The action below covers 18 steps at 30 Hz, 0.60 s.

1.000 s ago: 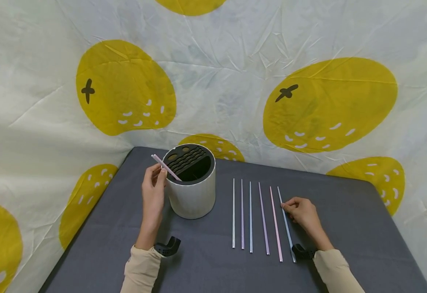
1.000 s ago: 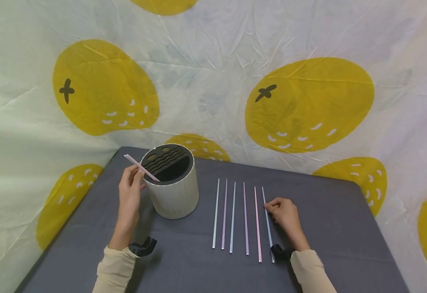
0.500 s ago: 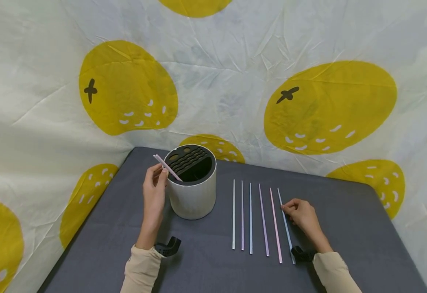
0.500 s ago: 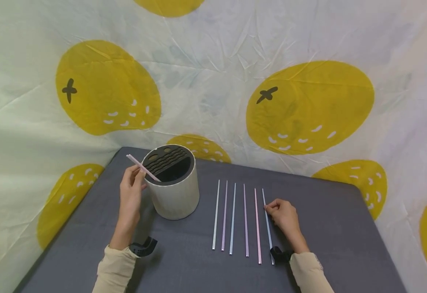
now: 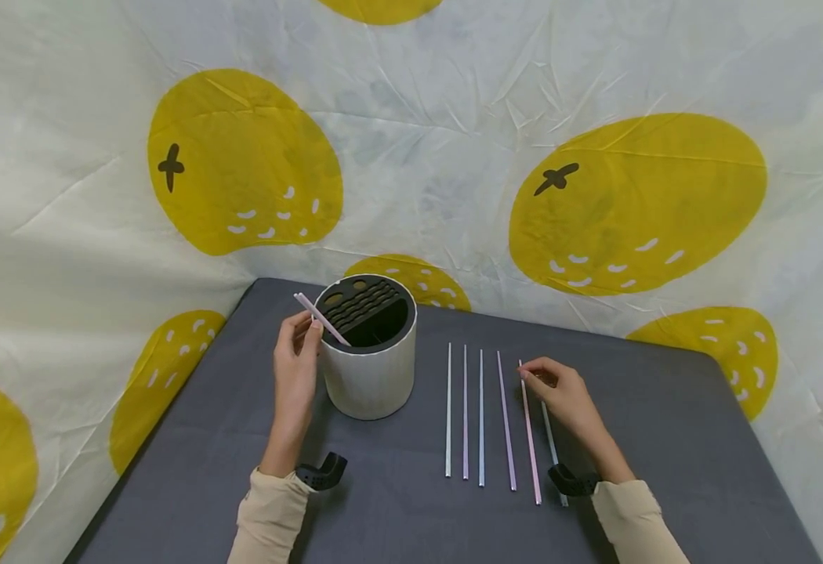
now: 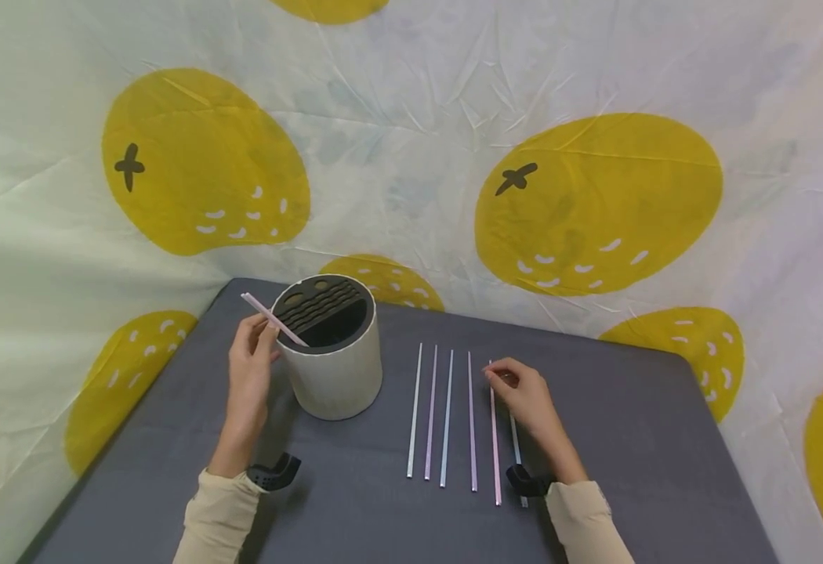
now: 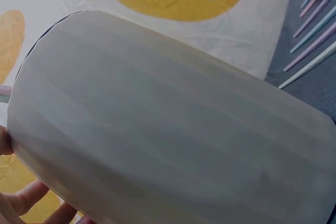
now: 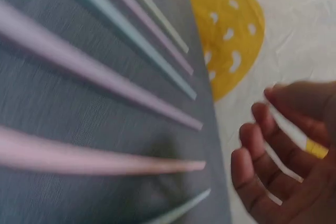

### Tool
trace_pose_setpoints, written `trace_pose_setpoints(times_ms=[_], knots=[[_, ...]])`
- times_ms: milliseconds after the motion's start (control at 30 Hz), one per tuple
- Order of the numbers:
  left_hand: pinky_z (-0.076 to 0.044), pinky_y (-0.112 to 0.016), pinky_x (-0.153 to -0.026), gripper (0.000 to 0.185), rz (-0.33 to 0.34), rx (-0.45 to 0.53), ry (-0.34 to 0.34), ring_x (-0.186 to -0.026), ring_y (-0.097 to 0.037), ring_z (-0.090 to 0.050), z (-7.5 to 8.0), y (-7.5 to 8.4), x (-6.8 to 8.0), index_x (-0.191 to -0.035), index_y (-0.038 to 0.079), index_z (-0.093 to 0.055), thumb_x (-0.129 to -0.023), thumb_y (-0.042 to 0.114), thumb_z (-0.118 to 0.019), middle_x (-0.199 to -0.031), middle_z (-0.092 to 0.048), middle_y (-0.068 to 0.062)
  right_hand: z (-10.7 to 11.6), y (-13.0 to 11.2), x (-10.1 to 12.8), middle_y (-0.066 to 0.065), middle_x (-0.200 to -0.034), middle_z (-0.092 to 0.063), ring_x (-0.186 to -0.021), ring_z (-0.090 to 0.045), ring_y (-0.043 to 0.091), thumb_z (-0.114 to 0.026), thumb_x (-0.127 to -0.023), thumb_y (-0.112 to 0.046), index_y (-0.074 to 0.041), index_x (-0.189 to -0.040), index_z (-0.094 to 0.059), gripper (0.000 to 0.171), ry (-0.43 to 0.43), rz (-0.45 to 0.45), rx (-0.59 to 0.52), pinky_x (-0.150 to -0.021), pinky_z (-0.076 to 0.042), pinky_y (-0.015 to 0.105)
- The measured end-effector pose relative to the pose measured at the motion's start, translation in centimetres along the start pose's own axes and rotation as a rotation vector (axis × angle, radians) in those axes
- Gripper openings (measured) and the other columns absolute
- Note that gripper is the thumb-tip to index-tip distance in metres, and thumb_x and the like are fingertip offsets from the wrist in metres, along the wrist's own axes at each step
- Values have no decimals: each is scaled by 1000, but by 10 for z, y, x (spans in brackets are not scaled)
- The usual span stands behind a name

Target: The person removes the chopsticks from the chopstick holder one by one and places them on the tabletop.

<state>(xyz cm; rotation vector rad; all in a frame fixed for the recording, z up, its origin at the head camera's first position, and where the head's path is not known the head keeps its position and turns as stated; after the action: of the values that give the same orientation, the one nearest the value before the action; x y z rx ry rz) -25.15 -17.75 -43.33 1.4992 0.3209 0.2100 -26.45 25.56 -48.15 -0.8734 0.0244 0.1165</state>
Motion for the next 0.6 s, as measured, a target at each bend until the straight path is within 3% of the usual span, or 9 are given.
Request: trace_pose_setpoints(times_ms=[133, 333, 600], knots=[[-46, -31, -99, 43, 4, 1, -8, -119, -17, -54, -3, 0, 0, -143, 11, -53, -109, 37, -53, -140, -55, -10, -8, -30, -3, 14, -114, -75, -94, -65, 5, -65, -105, -21, -6, -119, -74, 22, -14, 107, -53, -80, -54, 23], [-46, -40, -104, 43, 8, 5, 4, -119, -18, -53, 2, 0, 0, -144, 12, -53, -109, 37, -53, -141, -54, -10, -24, -80, -13, 9, -119, -73, -104, -68, 19, -63, -106, -23, -17, -121, -73, 19, -33, 218, -139, -90, -54, 27], [-45, -31, -101, 44, 25, -15, 27, -122, -17, -52, 12, -5, 0, -145, 14, -52, -109, 39, -53, -142, -54, -7, -46, -154, -24, 2, -117, -73, -105, -68, 16, -66, -104, -16, -16, -119, -73, 17, -33, 377, -245, -94, -54, 25]])
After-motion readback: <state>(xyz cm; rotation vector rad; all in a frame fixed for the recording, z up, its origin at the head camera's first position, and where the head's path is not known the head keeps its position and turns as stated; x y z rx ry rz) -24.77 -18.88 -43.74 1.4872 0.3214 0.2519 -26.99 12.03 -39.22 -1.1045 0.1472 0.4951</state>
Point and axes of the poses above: each hand's wrist, its own x-axis away from the middle knuckle, its own z-axis out of the back of the hand, y = z × x, the point moved 9 cm from there along -x, towards the middle knuckle
